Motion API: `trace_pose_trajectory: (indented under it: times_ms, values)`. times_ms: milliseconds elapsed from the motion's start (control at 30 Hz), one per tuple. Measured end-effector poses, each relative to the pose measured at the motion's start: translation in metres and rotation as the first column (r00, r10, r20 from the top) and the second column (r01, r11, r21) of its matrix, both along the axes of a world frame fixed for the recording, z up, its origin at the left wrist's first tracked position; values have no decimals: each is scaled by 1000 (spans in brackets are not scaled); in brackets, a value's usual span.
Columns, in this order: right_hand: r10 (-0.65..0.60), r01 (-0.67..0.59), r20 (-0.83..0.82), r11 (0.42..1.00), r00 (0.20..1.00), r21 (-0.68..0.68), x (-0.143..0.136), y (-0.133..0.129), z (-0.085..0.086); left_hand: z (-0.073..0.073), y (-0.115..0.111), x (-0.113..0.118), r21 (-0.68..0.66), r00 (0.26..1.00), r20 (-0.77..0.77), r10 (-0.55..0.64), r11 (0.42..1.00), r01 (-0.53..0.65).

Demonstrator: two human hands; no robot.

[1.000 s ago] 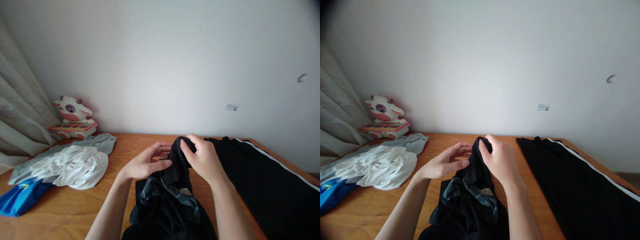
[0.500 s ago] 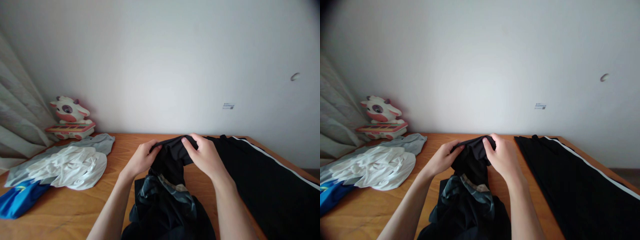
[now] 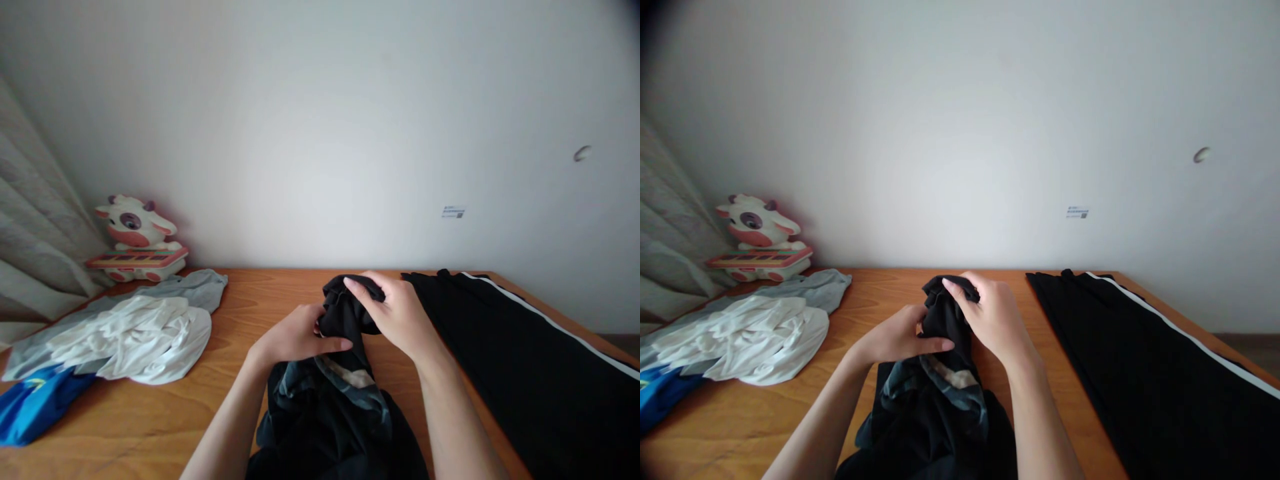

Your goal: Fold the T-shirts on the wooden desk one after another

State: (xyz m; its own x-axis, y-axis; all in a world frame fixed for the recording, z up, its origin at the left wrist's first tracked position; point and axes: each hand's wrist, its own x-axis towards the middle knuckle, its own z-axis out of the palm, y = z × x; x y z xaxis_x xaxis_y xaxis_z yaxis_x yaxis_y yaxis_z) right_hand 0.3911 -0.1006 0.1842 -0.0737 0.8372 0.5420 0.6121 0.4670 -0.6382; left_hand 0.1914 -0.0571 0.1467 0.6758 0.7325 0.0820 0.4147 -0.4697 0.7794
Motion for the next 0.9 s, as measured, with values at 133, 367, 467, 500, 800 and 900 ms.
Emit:
trace_pose_trajectory:
  times_ms: [133, 367, 467, 500, 800, 900]
  values:
    - [-129, 139, -80, 981, 988, 137, 11, -1, 2, 1, 5, -5, 24, 992, 122, 27, 999, -30]
    - [-56, 56, -1, 984, 998, 168, -7, 1, -1, 6, -7, 3, 105, 965, 261, 24, 993, -53]
    - [16, -21, 64, 997, 998, 78, -22, 3, -4, -5, -9, 14, 115, 974, 188, 128, 982, -151]
    - [30, -33, 59, 998, 998, 62, -24, 3, -4, -7, -10, 16, 120, 969, 189, 159, 976, -184]
    - [109, -98, 63, 982, 992, -160, 3, 2, -3, 11, 4, -9, 49, 693, 576, 435, 827, -560]
    - [81, -51, 141, 978, 987, -204, -2, 3, -10, 14, 7, -14, -156, 526, 625, 577, 753, -640]
